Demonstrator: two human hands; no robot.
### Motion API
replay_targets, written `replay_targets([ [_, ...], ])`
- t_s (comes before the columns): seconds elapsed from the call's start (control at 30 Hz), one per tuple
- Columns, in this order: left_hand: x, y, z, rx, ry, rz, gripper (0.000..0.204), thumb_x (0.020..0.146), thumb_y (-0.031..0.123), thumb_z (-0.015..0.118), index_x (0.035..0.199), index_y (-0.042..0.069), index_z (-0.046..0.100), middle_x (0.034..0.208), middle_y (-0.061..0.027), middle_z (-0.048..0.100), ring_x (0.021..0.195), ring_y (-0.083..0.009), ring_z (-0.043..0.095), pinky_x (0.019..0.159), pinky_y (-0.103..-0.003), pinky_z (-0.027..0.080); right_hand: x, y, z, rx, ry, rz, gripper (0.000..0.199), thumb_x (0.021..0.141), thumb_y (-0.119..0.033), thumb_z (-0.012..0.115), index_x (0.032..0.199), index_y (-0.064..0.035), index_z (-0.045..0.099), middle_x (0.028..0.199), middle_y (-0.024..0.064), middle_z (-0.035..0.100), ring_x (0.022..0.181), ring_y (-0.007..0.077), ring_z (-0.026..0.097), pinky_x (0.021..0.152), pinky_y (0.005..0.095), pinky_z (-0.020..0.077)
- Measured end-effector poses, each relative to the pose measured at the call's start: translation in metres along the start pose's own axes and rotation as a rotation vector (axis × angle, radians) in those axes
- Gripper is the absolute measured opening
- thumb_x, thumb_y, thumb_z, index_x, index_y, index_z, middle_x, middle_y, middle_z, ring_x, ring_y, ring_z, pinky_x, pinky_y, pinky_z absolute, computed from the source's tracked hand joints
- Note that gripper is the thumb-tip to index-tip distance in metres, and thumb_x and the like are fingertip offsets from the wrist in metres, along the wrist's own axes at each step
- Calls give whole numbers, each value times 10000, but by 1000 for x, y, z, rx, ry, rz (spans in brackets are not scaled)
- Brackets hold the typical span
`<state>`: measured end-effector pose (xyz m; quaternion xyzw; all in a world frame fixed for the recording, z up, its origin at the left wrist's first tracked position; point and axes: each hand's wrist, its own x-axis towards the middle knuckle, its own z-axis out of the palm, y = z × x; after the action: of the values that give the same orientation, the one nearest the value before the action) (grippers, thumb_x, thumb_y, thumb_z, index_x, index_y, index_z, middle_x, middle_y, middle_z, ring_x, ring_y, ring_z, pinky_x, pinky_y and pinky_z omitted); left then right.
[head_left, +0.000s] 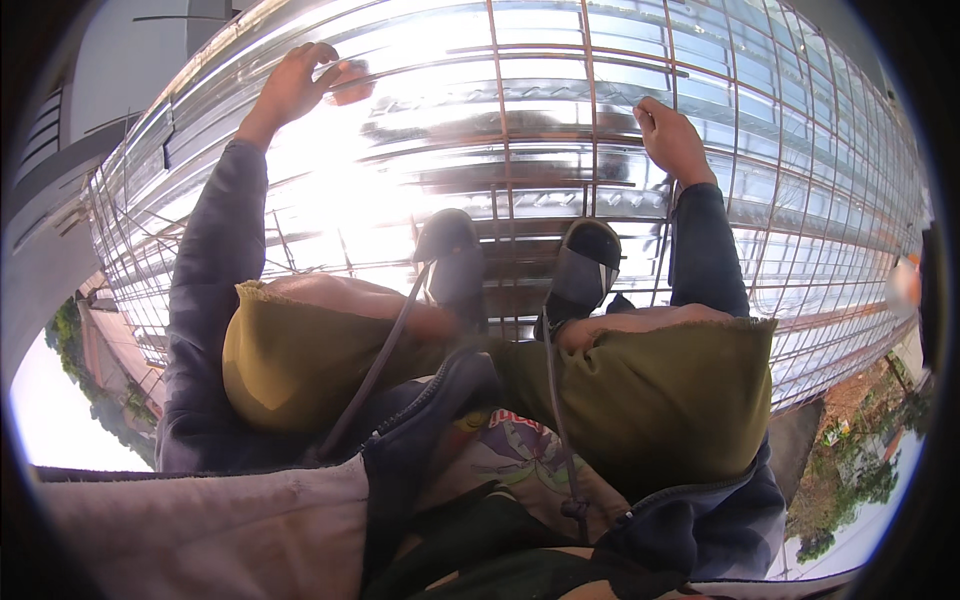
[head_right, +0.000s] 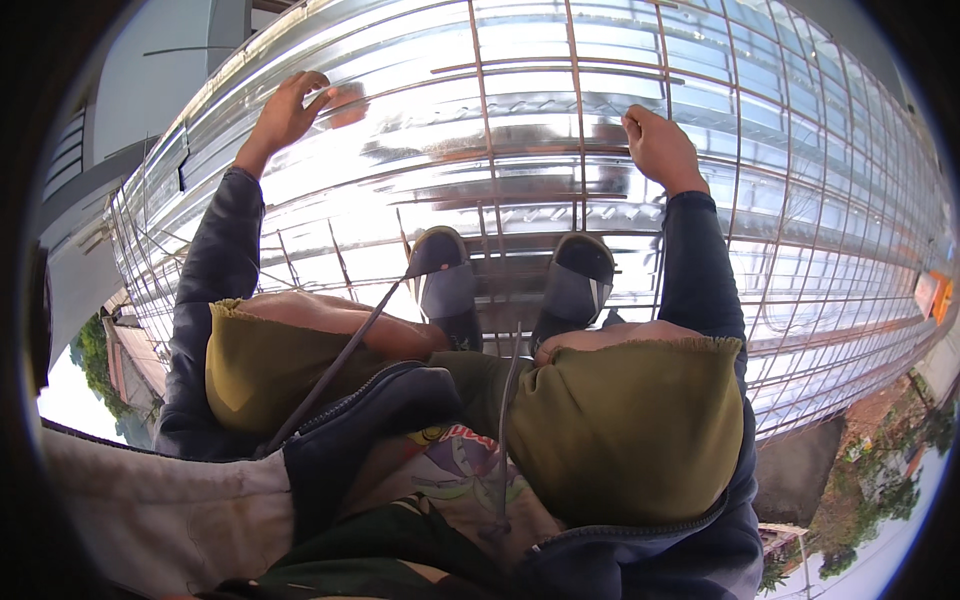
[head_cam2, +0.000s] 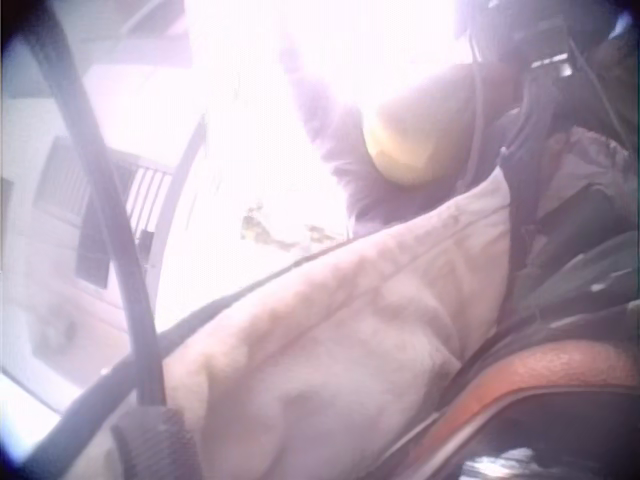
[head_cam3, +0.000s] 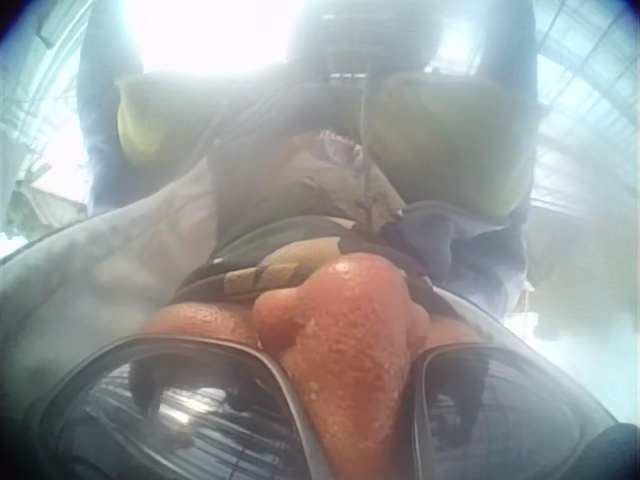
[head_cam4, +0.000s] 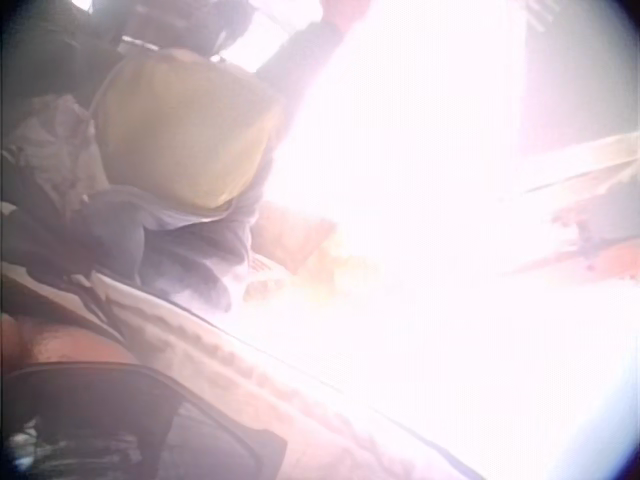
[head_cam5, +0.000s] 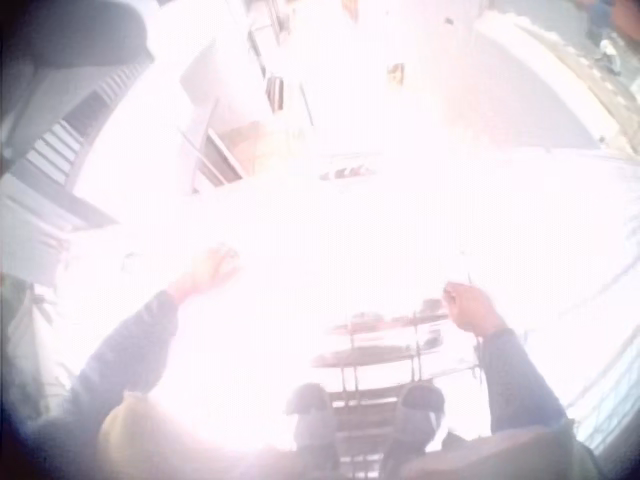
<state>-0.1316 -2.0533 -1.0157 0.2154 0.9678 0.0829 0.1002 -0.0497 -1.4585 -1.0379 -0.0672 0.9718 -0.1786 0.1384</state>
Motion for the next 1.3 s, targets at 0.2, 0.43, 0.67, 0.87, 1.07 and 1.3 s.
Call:
replay_targets([
  [0.2, 74, 142, -10, -282, 26, 291, 358, 1070, 401, 664, 1132, 55, 729, 1036, -124, 713, 937, -274, 698, 794, -383, 578, -12, -6, -23, 61, 17, 19, 165, 1055, -240, 617, 985, -91, 640, 794, 204, 709, 743, 466, 673, 649, 557, 494],
  [0.43, 88, 206, 10, -672, -412, 98, 449, 1078, 485, 625, 1216, 77, 754, 1029, -113, 737, 932, -217, 693, 812, -371, 559, -27, -23, -88, 174, -55, 89, 165, 1074, -180, 632, 975, -53, 668, 641, 146, 651, 529, 310, 641, 535, 396, 463],
  [0.67, 105, 328, -73, -1482, -643, -69, 620, 1100, 540, 565, 1403, 12, 680, 1157, -61, 763, 904, -147, 668, 920, -357, 561, -44, -86, -173, 938, -129, 258, 236, 1124, -231, 609, 1024, -24, 664, 744, -56, 511, 687, 32, 400, 594, 244, 348],
  [0.87, 64, 353, -185, -1916, -373, -292, 461, 1146, 345, 543, 1445, 3, 624, 1222, -51, 727, 889, -94, 645, 876, -277, 566, -54, -168, -257, 1030, -193, 267, 235, 1111, -236, 629, 1073, -22, 718, 753, -49, 558, 698, 33, 444, 611, 237, 380],
  [1.07, -25, 321, -283, -2242, 74, -862, 460, 1134, 366, 569, 1398, -3, 643, 1137, -62, 741, 794, -86, 551, 815, -268, 524, -67, -294, -308, 933, -437, 166, 219, 1116, -224, 580, 1039, -47, 683, 776, -15, 631, 623, 60, 529, 589, 258, 451],
  [1.3, -90, 294, -329, -2234, 296, -1049, 444, 1105, 280, 636, 1415, -37, 611, 1117, -82, 735, 806, -93, 579, 806, -265, 519, -82, -388, -315, 1071, -481, 253, 205, 1101, -168, 552, 981, -10, 602, 732, 94, 668, 683, 189, 670, 662, 365, 525],
])
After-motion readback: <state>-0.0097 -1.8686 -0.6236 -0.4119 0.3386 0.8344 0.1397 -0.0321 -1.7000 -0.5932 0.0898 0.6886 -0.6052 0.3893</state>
